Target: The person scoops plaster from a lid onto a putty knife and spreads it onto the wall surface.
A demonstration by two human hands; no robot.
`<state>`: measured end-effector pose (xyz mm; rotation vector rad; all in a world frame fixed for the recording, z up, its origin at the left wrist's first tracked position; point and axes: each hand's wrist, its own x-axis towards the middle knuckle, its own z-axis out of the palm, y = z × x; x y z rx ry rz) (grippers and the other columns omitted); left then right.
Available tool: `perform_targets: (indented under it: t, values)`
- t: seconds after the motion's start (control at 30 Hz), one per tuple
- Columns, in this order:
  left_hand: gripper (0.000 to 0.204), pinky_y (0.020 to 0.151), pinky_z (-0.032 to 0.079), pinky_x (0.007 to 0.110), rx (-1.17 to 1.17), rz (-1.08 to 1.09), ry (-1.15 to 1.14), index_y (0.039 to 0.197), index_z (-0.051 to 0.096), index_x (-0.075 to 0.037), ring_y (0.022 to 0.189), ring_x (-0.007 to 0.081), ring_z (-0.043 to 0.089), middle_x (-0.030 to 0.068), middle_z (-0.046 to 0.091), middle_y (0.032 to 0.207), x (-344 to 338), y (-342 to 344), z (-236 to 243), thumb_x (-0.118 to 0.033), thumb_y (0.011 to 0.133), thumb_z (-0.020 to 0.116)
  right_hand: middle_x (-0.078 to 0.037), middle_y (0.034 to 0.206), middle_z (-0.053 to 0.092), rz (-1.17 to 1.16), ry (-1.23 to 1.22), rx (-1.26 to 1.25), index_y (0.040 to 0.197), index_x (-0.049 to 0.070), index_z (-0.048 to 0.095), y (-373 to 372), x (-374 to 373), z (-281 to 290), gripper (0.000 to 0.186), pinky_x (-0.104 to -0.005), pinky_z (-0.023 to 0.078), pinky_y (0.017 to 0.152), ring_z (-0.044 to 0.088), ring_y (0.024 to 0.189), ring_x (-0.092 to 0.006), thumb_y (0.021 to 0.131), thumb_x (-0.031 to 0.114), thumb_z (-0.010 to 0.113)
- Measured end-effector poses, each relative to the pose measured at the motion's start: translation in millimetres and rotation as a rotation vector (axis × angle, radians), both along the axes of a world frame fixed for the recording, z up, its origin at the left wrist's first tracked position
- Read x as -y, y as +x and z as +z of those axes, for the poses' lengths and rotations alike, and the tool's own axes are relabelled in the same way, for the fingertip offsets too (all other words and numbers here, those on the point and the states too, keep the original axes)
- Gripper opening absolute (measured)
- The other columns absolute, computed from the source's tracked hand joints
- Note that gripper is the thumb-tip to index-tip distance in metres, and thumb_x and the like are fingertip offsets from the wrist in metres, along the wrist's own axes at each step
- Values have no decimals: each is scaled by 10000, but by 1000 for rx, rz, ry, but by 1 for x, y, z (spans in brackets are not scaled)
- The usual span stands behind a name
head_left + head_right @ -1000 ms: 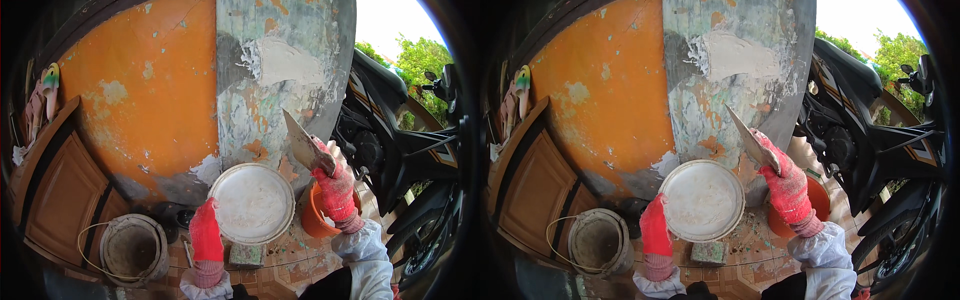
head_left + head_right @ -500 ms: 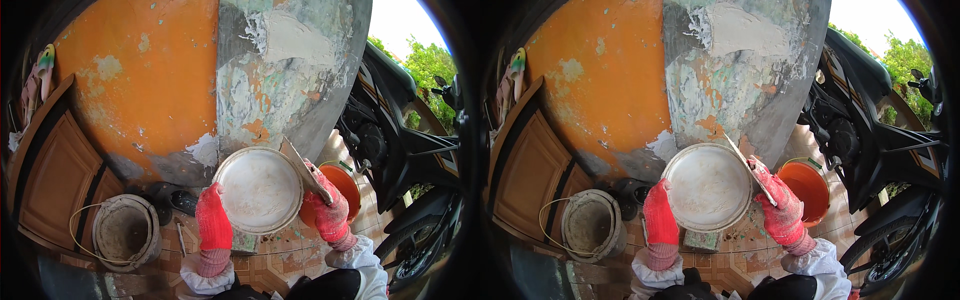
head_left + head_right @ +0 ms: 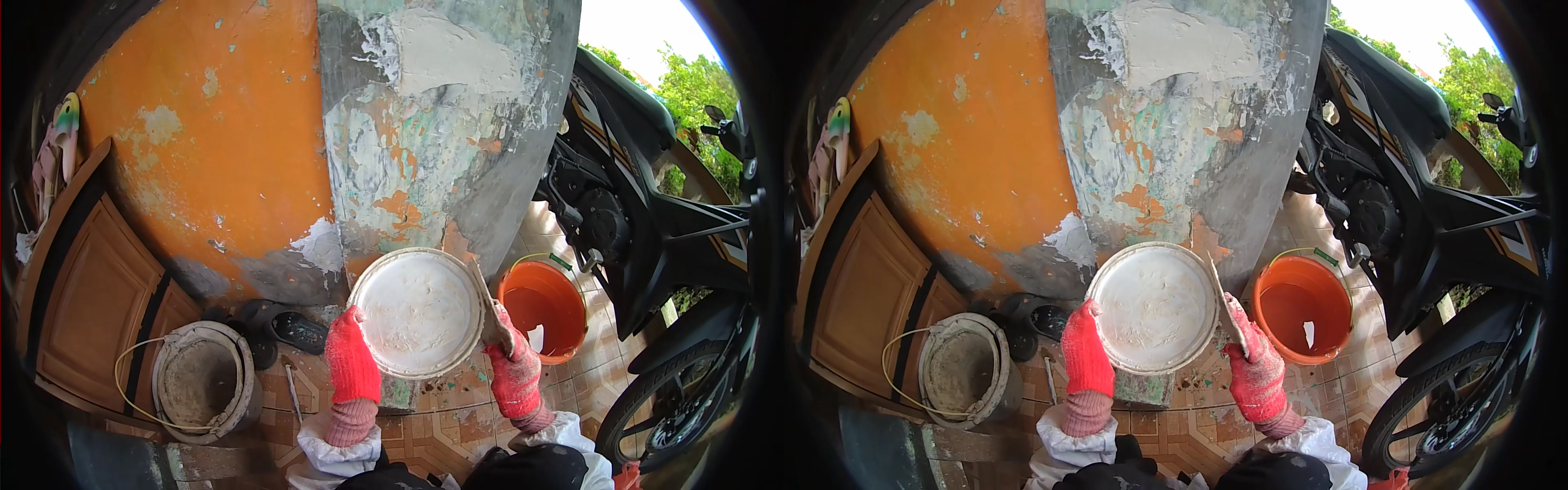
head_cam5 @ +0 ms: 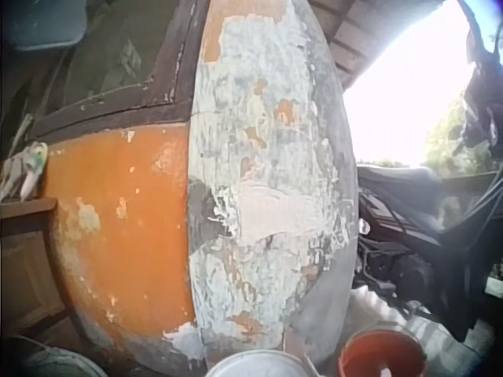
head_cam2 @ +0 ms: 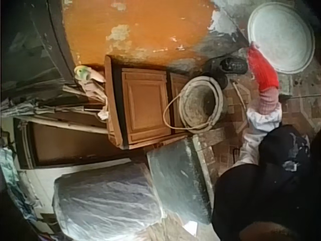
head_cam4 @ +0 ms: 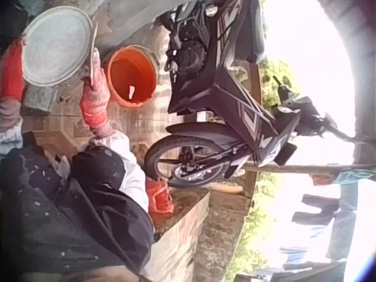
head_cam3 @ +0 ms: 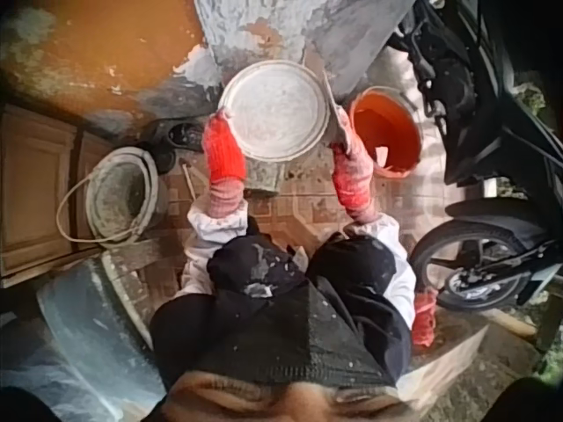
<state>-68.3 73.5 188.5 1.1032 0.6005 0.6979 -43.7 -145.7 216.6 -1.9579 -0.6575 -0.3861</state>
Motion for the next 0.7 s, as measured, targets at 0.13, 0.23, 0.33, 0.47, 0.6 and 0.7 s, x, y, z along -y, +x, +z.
perform_targets:
  t: [0.13, 0.23, 0.33, 0.47, 0.6, 0.7]
  values:
    - [277, 814, 434, 317, -31, -53, -30, 874, 593, -37, 853, 163, 532, 53, 588, 912, 1, -1, -9, -303, 908, 524, -133, 1325, 518, 53, -250, 253, 1299, 49, 488, 7, 16, -1, 646, -373, 413, 1001, 528, 1181, -298, 698, -185, 520]
    - [284, 795, 449, 316, -39, -49, -32, 895, 599, -33, 844, 169, 551, 60, 597, 914, 0, 2, -19, -304, 910, 517, -173, 1354, 465, 66, -446, 269, 1328, 31, 452, 4, 20, 2, 695, -427, 350, 1042, 456, 1237, -351, 659, -149, 512]
    - [331, 813, 487, 329, -4, -75, -101, 1059, 611, -15, 909, 195, 599, 89, 624, 997, -5, 0, -29, -290, 877, 588, -180, 1381, 422, 80, -549, 238, 1319, 17, 446, 4, 21, -6, 691, -485, 278, 1081, 397, 1278, -360, 642, -77, 549]
    - [328, 814, 498, 342, 4, -86, -195, 1059, 604, -9, 912, 209, 607, 101, 623, 1020, -4, 4, -41, -274, 865, 606, -176, 1396, 395, 71, -688, 267, 1325, 26, 435, 3, 26, -8, 684, -523, 233, 1096, 383, 1280, -355, 655, -7, 567]
    - [348, 795, 510, 353, -16, -70, -186, 1061, 597, -1, 890, 231, 617, 113, 625, 1023, -7, 6, -49, -283, 858, 611, -174, 1402, 388, 78, -821, 282, 1332, 47, 436, 1, 30, -11, 685, -500, 252, 1093, 395, 1267, -357, 663, 1, 573]
    - [329, 772, 492, 331, -70, -70, -163, 1001, 599, -11, 853, 198, 592, 89, 613, 949, -8, 6, -53, -312, 868, 585, -161, 1405, 394, 72, -833, 236, 1329, 69, 451, -1, 37, -14, 670, -467, 280, 1079, 403, 1269, -334, 675, -3, 575]
